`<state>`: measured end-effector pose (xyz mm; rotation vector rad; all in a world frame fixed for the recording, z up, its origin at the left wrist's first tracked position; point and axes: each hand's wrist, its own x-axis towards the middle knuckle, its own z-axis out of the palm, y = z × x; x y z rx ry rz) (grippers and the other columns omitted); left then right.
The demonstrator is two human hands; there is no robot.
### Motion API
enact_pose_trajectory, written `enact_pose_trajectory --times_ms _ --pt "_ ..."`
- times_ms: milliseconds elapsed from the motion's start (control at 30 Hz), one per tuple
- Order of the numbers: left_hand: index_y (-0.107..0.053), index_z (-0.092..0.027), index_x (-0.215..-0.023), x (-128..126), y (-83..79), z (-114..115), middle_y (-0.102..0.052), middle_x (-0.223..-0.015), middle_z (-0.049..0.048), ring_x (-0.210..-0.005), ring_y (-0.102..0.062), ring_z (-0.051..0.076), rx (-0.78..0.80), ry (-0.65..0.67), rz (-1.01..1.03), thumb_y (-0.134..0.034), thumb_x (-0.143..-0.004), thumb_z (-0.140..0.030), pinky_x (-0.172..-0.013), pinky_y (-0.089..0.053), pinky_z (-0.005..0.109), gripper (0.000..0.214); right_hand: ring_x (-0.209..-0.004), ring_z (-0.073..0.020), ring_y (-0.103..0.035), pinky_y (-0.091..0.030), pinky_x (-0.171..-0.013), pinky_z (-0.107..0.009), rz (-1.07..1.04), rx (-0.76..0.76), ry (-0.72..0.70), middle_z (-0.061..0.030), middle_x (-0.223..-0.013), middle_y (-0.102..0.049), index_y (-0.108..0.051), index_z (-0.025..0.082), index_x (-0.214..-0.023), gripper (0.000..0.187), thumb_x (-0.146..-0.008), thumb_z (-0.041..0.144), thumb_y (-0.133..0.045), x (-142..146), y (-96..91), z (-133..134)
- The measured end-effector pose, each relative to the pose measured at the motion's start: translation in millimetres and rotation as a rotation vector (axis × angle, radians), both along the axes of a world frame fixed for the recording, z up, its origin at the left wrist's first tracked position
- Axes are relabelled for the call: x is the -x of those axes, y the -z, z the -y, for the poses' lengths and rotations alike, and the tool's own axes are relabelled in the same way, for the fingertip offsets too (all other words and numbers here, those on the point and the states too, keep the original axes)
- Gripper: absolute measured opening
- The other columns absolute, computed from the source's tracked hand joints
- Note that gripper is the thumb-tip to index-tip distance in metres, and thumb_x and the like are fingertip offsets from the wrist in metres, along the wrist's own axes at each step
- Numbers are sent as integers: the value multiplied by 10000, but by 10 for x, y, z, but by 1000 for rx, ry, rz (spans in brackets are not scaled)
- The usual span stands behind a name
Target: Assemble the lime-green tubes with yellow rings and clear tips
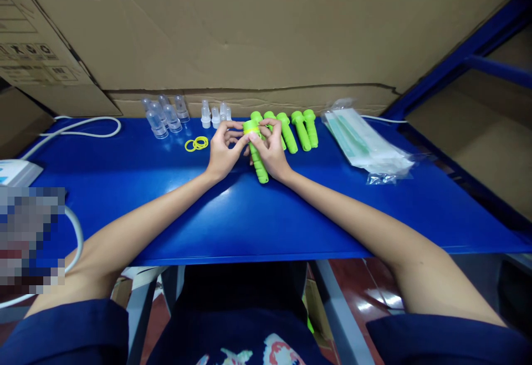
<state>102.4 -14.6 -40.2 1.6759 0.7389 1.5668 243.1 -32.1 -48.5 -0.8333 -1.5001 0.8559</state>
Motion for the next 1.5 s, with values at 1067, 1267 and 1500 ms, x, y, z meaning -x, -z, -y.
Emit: enact_pose_trajectory --times_ms 1067,1267,1500 --pt "-587 -187 -860 46 -88 -19 -648 -845 -10 -675 -597 81 -55 -141 -54 -795 -783 -471 -633 -431 228 360 -463 -91 -579 -583 -453 -274 66 -47 -21 13 -931 -661 -262 314 -1219 604 -882 688 -596 40 -23 70" --pt "-601 -187 -849 45 -95 -23 -648 -846 -15 -618 -545 60 -94 -139 -42 -788 -777 -512 -576 -389 220 382 -498 -91 -609 -579 -450 -252 68 -70 -31 11 -935 -653 -261 305 -1221 628 -867 655 -643 40 -29 77" --pt "-607 -186 -842 64 -55 -58 -646 -827 -17 -603 -523 58 -109 -134 -51 -794 -780 -489 -572 -399 215 361 -453 -78 -570 -563 -426 -255 85 -77 -54 28 -920 -654 -271 309 -1193 566 -884 555 -676 15 -10 45"
